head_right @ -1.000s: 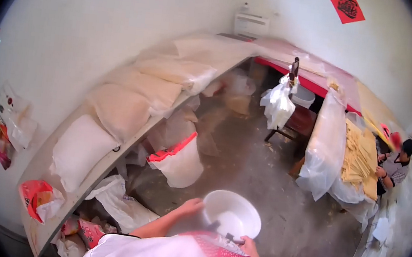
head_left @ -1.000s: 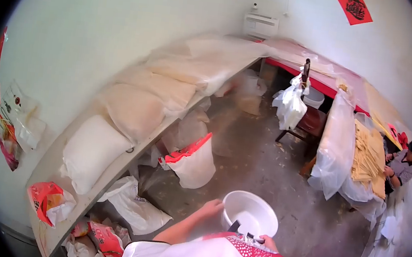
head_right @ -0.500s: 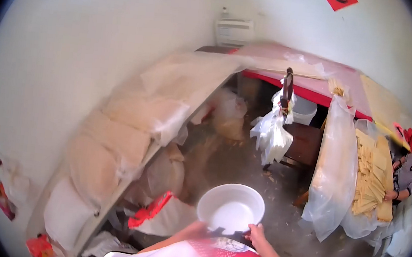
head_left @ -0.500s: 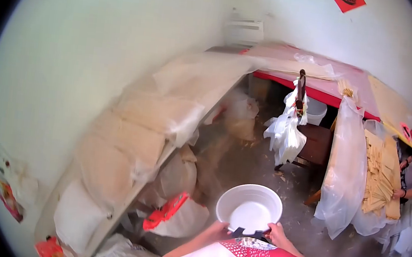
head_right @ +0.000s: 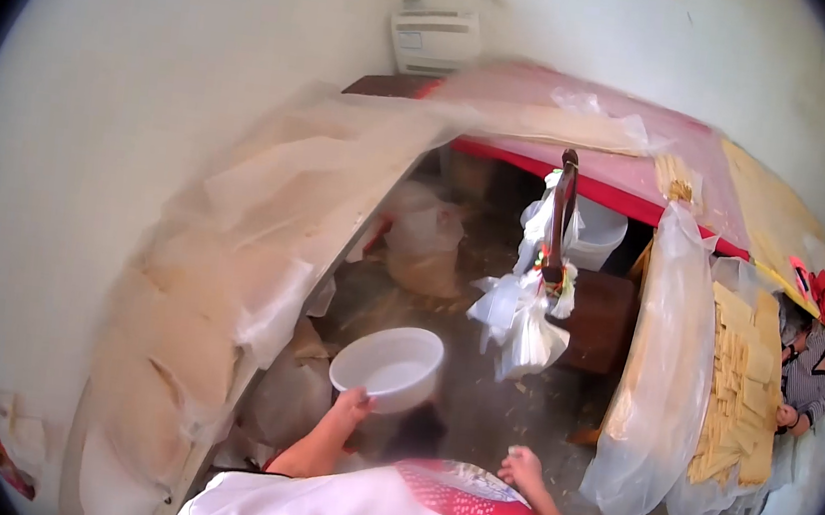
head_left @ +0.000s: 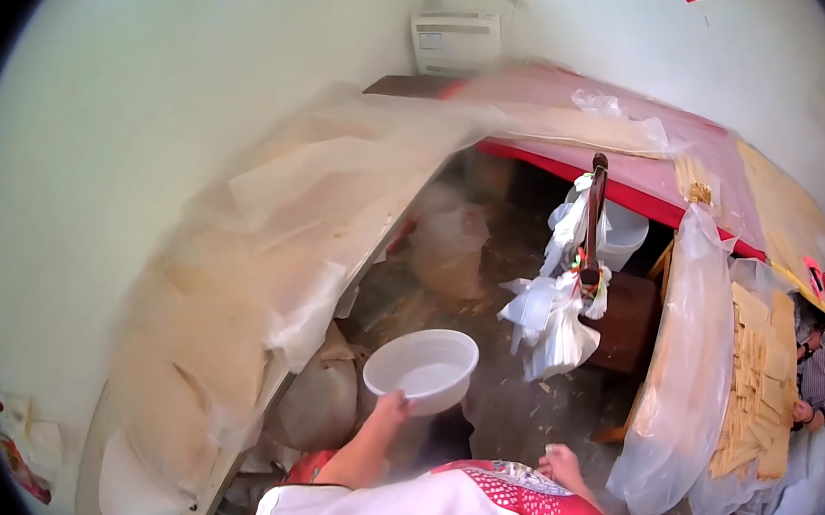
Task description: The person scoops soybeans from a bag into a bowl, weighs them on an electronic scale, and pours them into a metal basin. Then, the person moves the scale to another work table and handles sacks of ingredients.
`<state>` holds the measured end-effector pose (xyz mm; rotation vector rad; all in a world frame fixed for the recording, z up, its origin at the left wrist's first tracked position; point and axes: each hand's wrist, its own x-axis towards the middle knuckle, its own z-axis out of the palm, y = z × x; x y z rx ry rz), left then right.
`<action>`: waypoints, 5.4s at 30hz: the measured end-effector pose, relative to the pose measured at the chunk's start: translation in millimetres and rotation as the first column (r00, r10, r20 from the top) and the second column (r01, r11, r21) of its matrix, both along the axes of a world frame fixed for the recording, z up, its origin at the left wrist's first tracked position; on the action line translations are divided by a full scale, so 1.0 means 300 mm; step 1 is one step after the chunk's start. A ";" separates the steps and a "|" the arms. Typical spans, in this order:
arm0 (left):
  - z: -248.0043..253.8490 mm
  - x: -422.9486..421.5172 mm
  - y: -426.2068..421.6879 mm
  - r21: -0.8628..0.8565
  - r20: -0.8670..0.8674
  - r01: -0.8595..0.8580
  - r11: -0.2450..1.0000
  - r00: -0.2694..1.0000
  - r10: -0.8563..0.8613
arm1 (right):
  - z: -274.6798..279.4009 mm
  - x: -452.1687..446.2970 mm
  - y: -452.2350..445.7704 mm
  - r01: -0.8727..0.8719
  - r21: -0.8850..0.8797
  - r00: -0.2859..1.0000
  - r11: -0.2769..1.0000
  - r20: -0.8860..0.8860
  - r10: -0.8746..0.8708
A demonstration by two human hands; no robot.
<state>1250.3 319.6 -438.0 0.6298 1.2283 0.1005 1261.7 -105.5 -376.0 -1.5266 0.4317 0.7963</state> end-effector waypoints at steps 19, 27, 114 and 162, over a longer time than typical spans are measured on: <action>-0.146 1.921 0.560 0.105 0.124 -0.168 0.980 0.980 0.154 | -0.485 0.190 -0.149 0.439 -0.367 0.669 0.820 -0.476 -0.571; -0.172 1.950 0.415 0.101 0.071 0.245 0.964 0.965 -0.252 | -0.107 0.426 0.237 0.085 -0.590 0.948 0.803 -0.201 -0.248; 2.071 0.400 -1.056 0.063 -0.171 0.592 0.804 -0.787 0.593 | 0.896 -0.818 0.652 0.784 0.028 -0.481 -0.620 0.659 -0.578; 2.099 -2.845 -1.611 0.084 -0.269 0.995 0.057 -0.033 0.963 | 0.428 -3.246 0.952 0.093 -0.215 -0.890 -0.972 0.421 -0.178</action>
